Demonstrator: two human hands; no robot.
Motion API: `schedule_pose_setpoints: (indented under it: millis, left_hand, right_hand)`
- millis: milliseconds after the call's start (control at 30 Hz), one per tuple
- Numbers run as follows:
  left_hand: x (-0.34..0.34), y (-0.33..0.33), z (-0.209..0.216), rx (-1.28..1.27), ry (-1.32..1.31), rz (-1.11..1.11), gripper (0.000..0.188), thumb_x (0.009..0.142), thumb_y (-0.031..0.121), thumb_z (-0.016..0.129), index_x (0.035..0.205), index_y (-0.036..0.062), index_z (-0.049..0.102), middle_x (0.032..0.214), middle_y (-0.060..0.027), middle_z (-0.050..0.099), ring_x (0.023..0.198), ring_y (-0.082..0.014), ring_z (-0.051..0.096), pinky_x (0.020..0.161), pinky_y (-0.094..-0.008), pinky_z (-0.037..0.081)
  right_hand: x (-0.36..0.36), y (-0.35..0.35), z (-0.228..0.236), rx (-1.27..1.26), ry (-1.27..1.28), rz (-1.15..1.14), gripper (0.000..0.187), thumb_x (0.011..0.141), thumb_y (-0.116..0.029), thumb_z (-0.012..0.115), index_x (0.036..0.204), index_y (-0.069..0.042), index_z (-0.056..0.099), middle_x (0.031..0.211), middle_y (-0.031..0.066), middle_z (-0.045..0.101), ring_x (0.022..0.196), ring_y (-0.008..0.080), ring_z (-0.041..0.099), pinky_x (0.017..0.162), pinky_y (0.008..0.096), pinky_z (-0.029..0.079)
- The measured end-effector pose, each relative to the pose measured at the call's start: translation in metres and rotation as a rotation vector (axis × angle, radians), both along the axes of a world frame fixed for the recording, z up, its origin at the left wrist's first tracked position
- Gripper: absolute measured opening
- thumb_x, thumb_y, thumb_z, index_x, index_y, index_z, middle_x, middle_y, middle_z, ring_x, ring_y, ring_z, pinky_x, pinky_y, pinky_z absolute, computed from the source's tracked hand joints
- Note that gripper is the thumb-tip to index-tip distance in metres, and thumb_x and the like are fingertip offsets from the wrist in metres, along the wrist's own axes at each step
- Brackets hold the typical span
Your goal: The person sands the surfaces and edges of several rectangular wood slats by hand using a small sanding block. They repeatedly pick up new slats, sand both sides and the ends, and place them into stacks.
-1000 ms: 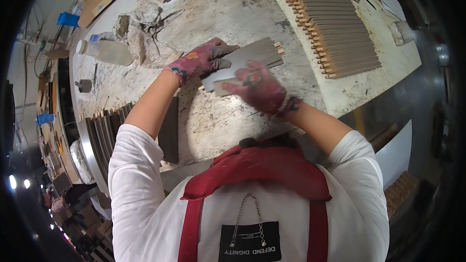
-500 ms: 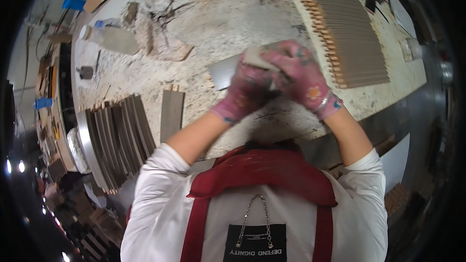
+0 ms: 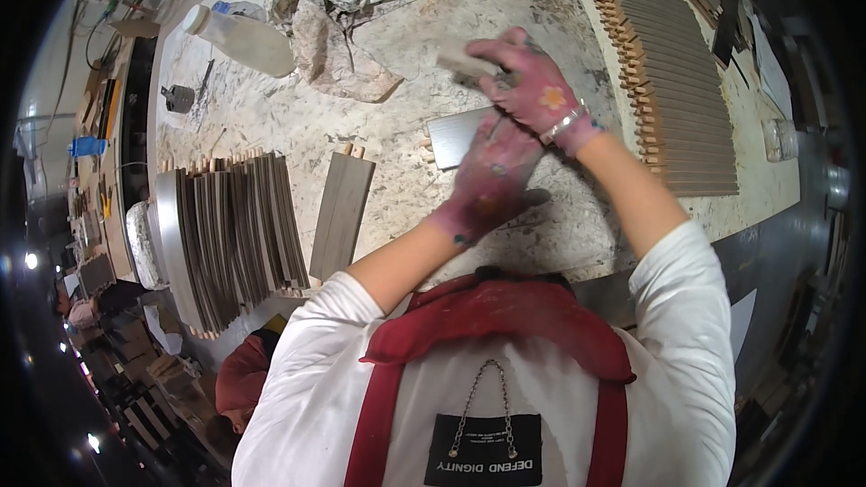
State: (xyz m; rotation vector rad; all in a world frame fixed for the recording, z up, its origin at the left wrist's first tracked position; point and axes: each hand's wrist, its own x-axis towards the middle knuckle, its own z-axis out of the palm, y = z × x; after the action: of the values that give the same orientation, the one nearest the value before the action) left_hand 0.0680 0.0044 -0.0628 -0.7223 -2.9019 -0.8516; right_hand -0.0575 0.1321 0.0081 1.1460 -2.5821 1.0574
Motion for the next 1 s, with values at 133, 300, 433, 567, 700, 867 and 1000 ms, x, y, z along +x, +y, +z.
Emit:
schedule_pose_setpoints:
  millis: [133, 300, 433, 567, 700, 867, 1000]
  left_hand:
    - [0.022, -0.047, 0.059, -0.047, 0.006, 0.139, 0.082, 0.078, 0.042, 0.079, 0.141, 0.0017, 0.046, 0.149, -0.0227, 0.043, 0.143, -0.0406, 0.035, 0.121, -0.0539, 0.021]
    - [0.027, -0.089, 0.074, -0.196, 0.112, 0.317, 0.088, 0.077, 0.041, 0.080, 0.143, -0.0035, 0.043, 0.145, -0.0239, 0.046, 0.136, -0.0445, 0.041, 0.117, -0.0552, 0.027]
    - [0.021, -0.065, 0.066, -0.286, -0.014, 0.028, 0.089, 0.080, 0.040, 0.078, 0.147, -0.0031, 0.038, 0.155, -0.0249, 0.034, 0.145, -0.0419, 0.029, 0.121, -0.0533, 0.020]
    - [0.024, -0.096, 0.078, -0.367, -0.181, 0.280, 0.083, 0.086, 0.040, 0.073, 0.146, -0.0053, 0.039, 0.152, -0.0252, 0.038, 0.144, -0.0432, 0.030, 0.121, -0.0527, 0.020]
    - [-0.004, -0.113, 0.079, -0.226, 0.066, 0.235, 0.063, 0.088, 0.018, 0.062, 0.148, 0.0054, 0.044, 0.151, -0.0217, 0.041, 0.141, -0.0434, 0.035, 0.115, -0.0526, 0.030]
    - [-0.070, -0.153, 0.034, -0.406, 0.192, 0.673, 0.056, 0.087, 0.016, 0.069, 0.140, 0.0159, 0.055, 0.148, -0.0207, 0.046, 0.134, -0.0430, 0.043, 0.110, -0.0491, 0.036]
    - [-0.085, -0.161, 0.077, 0.183, -0.325, 0.530, 0.043, 0.087, 0.024, 0.073, 0.126, 0.0093, 0.064, 0.125, -0.0184, 0.064, 0.114, -0.0334, 0.062, 0.101, -0.0357, 0.048]
  right_hand:
    - [0.008, 0.051, -0.062, -0.335, -0.092, -0.293, 0.038, 0.088, -0.022, 0.071, 0.122, -0.005, 0.065, 0.122, 0.0103, 0.062, 0.107, 0.0229, 0.060, 0.094, 0.0330, 0.049]
    - [0.033, 0.017, -0.028, -0.669, -0.330, -0.450, 0.040, 0.089, -0.022, 0.071, 0.126, -0.009, 0.065, 0.122, 0.0078, 0.061, 0.107, 0.0181, 0.060, 0.088, 0.0287, 0.050]
    - [0.065, -0.012, -0.015, -0.479, -0.260, -0.264, 0.039, 0.090, -0.022, 0.070, 0.127, -0.010, 0.064, 0.117, 0.0076, 0.062, 0.103, 0.0181, 0.061, 0.087, 0.0290, 0.051]
    - [0.036, 0.038, -0.047, -0.654, -0.467, -0.511, 0.039, 0.091, -0.027, 0.070, 0.125, -0.008, 0.065, 0.119, 0.0085, 0.062, 0.101, 0.0174, 0.061, 0.085, 0.0287, 0.051]
    - [0.023, 0.046, -0.046, -0.785, -0.371, -0.519, 0.042, 0.090, -0.031, 0.072, 0.122, -0.005, 0.066, 0.121, 0.0088, 0.062, 0.104, 0.0169, 0.061, 0.084, 0.0274, 0.050]
    - [0.046, 0.000, -0.033, -0.559, -0.321, -0.340, 0.040, 0.088, -0.022, 0.073, 0.123, -0.003, 0.065, 0.118, 0.0067, 0.061, 0.094, 0.0133, 0.056, 0.086, 0.0264, 0.047]
    - [0.041, 0.009, -0.038, -0.658, -0.504, -0.372, 0.040, 0.090, -0.016, 0.070, 0.126, -0.001, 0.062, 0.126, 0.0063, 0.058, 0.103, 0.0127, 0.054, 0.091, 0.0269, 0.046]
